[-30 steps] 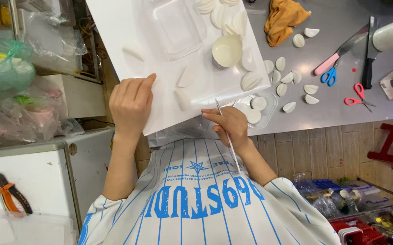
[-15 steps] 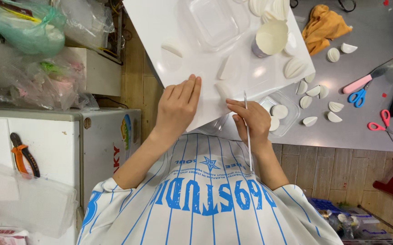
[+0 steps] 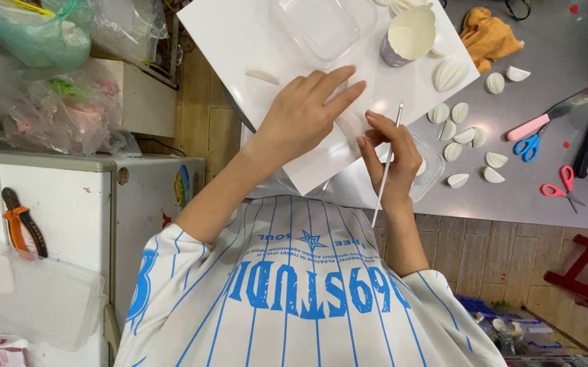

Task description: The person repeatedly picks up small white dough pieces, uses a thin white stick to press and shape them into curved forms, and places the shaped pieces into a clear plastic container. The process is repeated for multiple pieces throughout the clip.

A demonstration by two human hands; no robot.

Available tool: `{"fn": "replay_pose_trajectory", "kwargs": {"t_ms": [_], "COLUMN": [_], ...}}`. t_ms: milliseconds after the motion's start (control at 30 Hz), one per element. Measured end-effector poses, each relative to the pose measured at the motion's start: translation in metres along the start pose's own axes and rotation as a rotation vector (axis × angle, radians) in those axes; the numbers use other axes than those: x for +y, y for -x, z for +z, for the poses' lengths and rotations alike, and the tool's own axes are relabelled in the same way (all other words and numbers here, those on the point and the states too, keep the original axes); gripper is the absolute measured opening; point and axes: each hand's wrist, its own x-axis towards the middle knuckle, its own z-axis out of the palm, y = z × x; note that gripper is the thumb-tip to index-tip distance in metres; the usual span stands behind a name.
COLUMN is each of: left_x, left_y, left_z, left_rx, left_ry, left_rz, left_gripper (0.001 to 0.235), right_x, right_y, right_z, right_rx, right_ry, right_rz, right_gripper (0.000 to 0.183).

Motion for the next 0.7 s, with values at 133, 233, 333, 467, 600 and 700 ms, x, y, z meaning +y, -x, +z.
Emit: {"fn": "replay_pose_trajectory", "kwargs": {"t_ms": [133, 233, 333, 467, 600, 700], "left_x": [-0.001, -0.009, -0.015, -0.011, -0.013, -0.013], "left_y": [-0.018, -0.015, -0.003, 0.005, 0.006, 0.001], "left_z": [0.011, 0.002, -0.010, -0.010, -0.010, -0.003], "left_rx": [-0.093, -0.160, -0.060, -0.079, -0.090, -0.177], "left_ry": [-0.032, 0.182, 0.395, 0.389, 0.307, 0.292], "left_rz": [-0.024, -0.109, -0.184, -0.156, -0.102, -0.058], "left_gripper": [0.051, 0.029, 0.017, 0.025, 0.045, 0.064], "right_x": [0.005, 0.003, -0.002, -0.005, -0.006, -0.006], "right_y": [0.005, 0.005, 0.000, -0.015, -0.025, -0.022], "right_z": [0.000, -0.002, -0.001, 0.007, 0.010, 0.006], "right_rx": [0.029, 0.035, 0.035, -0.022, -0.052, -0.063], "right_ry": [-0.027, -0.058, -0.111, -0.025, -0.069, -0.009], "right_rz": [0.026, 0.038, 0.065, 0.025, 0.064, 0.004], "right_gripper": [0.031, 0.031, 0.033, 0.034, 0.037, 0.044]}}
